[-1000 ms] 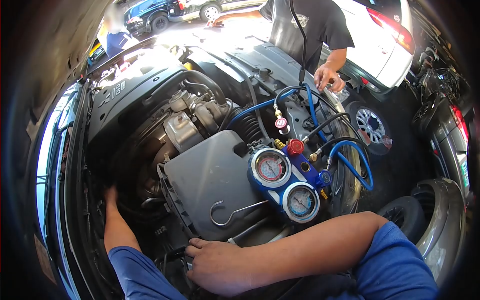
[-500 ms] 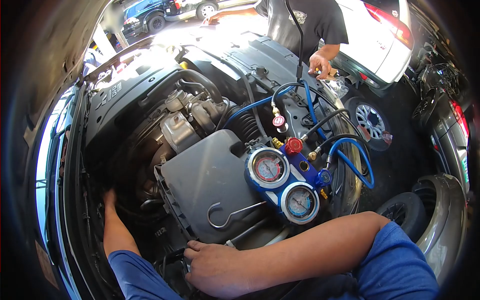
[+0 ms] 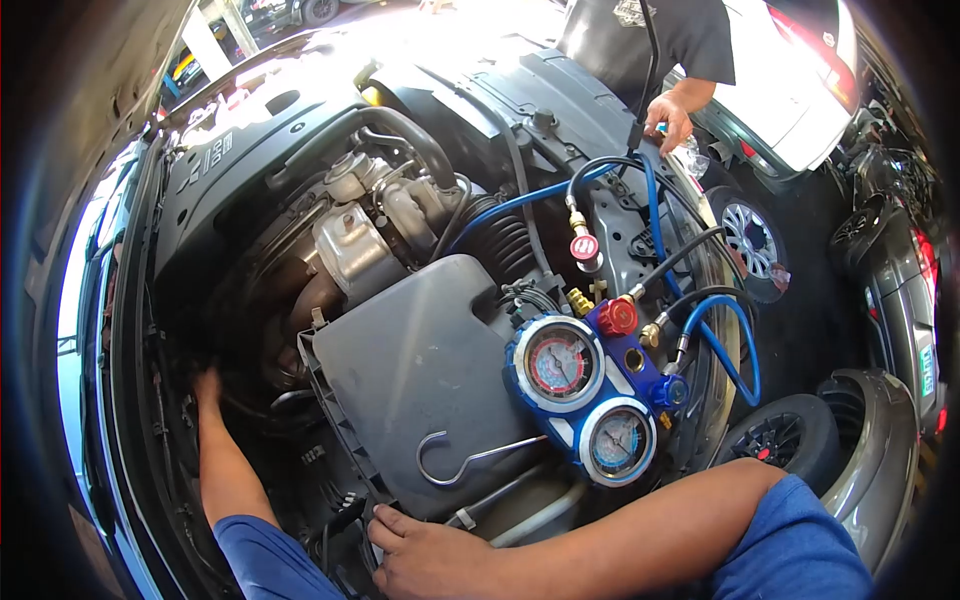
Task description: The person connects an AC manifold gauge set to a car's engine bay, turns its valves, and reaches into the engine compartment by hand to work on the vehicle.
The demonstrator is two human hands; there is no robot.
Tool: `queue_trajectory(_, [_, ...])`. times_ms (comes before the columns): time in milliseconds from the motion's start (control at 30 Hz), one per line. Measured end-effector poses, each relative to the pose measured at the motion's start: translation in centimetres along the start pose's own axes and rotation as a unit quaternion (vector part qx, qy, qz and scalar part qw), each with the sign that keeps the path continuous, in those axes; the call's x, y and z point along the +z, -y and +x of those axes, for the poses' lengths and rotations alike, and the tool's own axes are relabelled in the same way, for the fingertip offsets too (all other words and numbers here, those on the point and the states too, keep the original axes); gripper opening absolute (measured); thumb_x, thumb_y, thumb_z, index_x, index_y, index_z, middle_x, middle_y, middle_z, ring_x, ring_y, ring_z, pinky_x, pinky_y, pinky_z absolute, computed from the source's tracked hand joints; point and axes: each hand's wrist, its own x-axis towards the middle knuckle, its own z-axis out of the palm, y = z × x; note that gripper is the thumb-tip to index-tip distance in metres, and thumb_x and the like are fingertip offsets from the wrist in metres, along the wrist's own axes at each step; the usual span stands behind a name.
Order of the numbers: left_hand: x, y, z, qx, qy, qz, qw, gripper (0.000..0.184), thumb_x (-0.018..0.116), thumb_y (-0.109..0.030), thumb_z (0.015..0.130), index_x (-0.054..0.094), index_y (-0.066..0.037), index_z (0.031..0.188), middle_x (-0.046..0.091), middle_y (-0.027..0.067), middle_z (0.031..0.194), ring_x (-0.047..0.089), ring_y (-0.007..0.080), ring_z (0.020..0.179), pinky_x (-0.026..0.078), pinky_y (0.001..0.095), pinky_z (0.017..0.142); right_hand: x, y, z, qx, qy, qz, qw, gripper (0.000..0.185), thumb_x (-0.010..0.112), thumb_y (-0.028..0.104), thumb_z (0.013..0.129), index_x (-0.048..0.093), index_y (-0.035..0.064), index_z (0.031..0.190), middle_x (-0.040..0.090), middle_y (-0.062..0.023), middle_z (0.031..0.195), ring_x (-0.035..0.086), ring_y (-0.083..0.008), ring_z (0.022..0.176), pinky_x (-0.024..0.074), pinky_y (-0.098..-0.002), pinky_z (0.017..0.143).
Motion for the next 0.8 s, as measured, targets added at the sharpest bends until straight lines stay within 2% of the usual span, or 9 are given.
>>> queue_trajectory(100, [0.1, 0.1, 0.1, -0.016, -0.016, 0.061, 0.998, 0.084, 0.069, -0.046, 0.092, 0.044, 0.011, 0.149, 0.037, 0.0323, 0.159, 0.035, 0.0432, 0.149, 0.029, 0.0443, 0.123, 0.1, 0.2, 0.1, 0.014, -0.009, -0.013, 1.000, 0.033, 0.058, 0.029, 0.089, 0.079, 0.0051, 0.096, 0.075, -0.0106, 0.106, 0.060, -0.0313, 0.118, 0.0346, -0.0507, 0.116])
queue_trajectory(400, [-0.7, -0.5, -1.0, -0.006, 0.011, 0.034, 0.999, 0.078, 0.068, -0.046, 0.094, 0.050, 0.010, 0.145, 0.042, 0.0316, 0.157, 0.039, 0.0435, 0.147, 0.031, 0.0475, 0.121, 0.6, 0.5, -0.1, 0.022, -0.019, -0.011, 1.000, 0.037, 0.056, 0.029, 0.089, 0.078, 0.0015, 0.103, 0.074, -0.0147, 0.113, 0.057, -0.0348, 0.125, 0.0315, -0.0529, 0.119])
queue_trajectory(500, [-0.2, 0.4, -0.6, 0.005, -0.014, 0.020, 1.000, 0.073, 0.068, -0.044, 0.094, 0.054, 0.008, 0.143, 0.042, 0.0316, 0.156, 0.040, 0.0437, 0.146, 0.031, 0.0470, 0.121, 2.5, 0.3, 1.4, 0.027, -0.015, 0.087, 0.996, 0.027, 0.063, 0.025, 0.088, 0.081, 0.0050, 0.094, 0.076, -0.0112, 0.100, 0.059, -0.0317, 0.122, 0.0319, -0.0506, 0.121])
queue_trajectory(600, [0.1, 1.1, 0.0, 0.002, -0.009, -0.018, 1.000, 0.071, 0.069, -0.042, 0.094, 0.054, 0.008, 0.143, 0.042, 0.0317, 0.157, 0.039, 0.0436, 0.146, 0.031, 0.0465, 0.121, 0.1, 0.4, -0.2, 0.021, -0.012, 0.004, 1.000, 0.038, 0.056, 0.029, 0.090, 0.078, 0.0008, 0.105, 0.074, -0.0154, 0.113, 0.057, -0.0347, 0.125, 0.0302, -0.0534, 0.121])
queue_trajectory(700, [-0.5, 0.0, -0.8, -0.003, 0.013, 0.004, 1.000, 0.070, 0.070, -0.040, 0.094, 0.054, 0.008, 0.143, 0.044, 0.0315, 0.155, 0.040, 0.0428, 0.146, 0.031, 0.0457, 0.121, 0.3, 0.5, -0.1, 0.033, -0.018, 0.019, 0.999, 0.038, 0.056, 0.029, 0.090, 0.078, 0.0011, 0.106, 0.074, -0.0141, 0.114, 0.057, -0.0345, 0.124, 0.0296, -0.0531, 0.122])
queue_trajectory(800, [-0.3, -0.7, -1.3, -0.014, -0.028, 0.009, 0.999, 0.070, 0.072, -0.037, 0.093, 0.054, 0.008, 0.143, 0.047, 0.0311, 0.153, 0.043, 0.0422, 0.145, 0.032, 0.0449, 0.120, -0.4, 0.3, -0.2, 0.018, 0.013, 0.010, 1.000, 0.038, 0.056, 0.028, 0.091, 0.078, 0.0014, 0.106, 0.074, -0.0125, 0.112, 0.056, -0.0339, 0.125, 0.0297, -0.0531, 0.122])
